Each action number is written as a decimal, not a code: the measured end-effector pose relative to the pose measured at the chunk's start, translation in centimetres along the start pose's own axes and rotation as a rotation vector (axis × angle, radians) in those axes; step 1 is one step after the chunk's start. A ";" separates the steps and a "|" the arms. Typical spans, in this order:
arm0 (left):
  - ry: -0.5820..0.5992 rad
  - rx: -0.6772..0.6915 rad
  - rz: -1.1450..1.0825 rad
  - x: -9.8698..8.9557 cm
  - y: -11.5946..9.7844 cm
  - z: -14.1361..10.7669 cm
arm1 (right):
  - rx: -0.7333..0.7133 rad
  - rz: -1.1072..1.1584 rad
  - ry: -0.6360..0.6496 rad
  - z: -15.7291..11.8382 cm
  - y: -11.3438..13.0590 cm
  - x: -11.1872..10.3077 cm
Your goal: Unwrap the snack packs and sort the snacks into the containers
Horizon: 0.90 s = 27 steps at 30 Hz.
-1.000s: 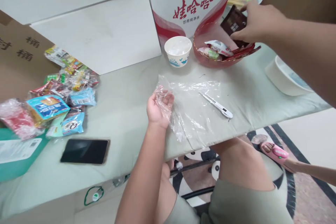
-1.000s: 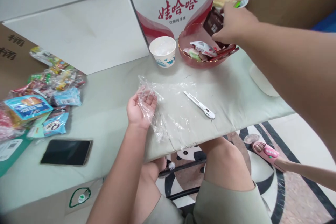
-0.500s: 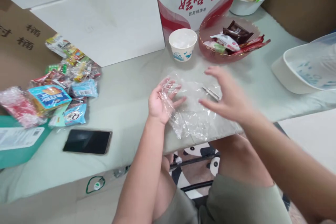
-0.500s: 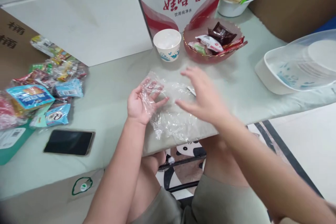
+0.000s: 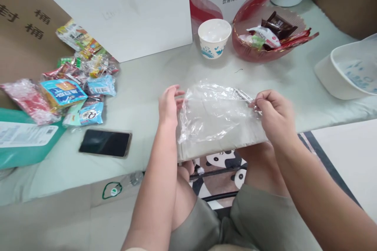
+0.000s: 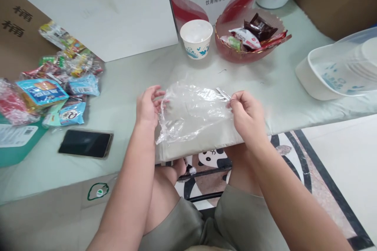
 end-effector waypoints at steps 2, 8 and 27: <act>0.086 0.222 -0.037 0.5 -2.6 -1.5 | 0.031 0.053 0.034 -0.5 -0.4 0.5; 0.375 0.379 0.225 3.1 -2.3 -4.1 | 0.039 0.094 0.133 -1.9 -0.7 1.3; 0.588 0.176 0.326 4.2 0.8 -4.1 | 0.235 0.149 0.162 -2.6 -2.1 -1.1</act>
Point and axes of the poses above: each hand's wrist, its own z-axis towards the middle knuckle, its own x-axis out of the palm, y = z × x, the point moved 10 cm from there along z, towards the middle knuckle, and after that the axes turned 15 degrees about -y, right-handed, at the moved point
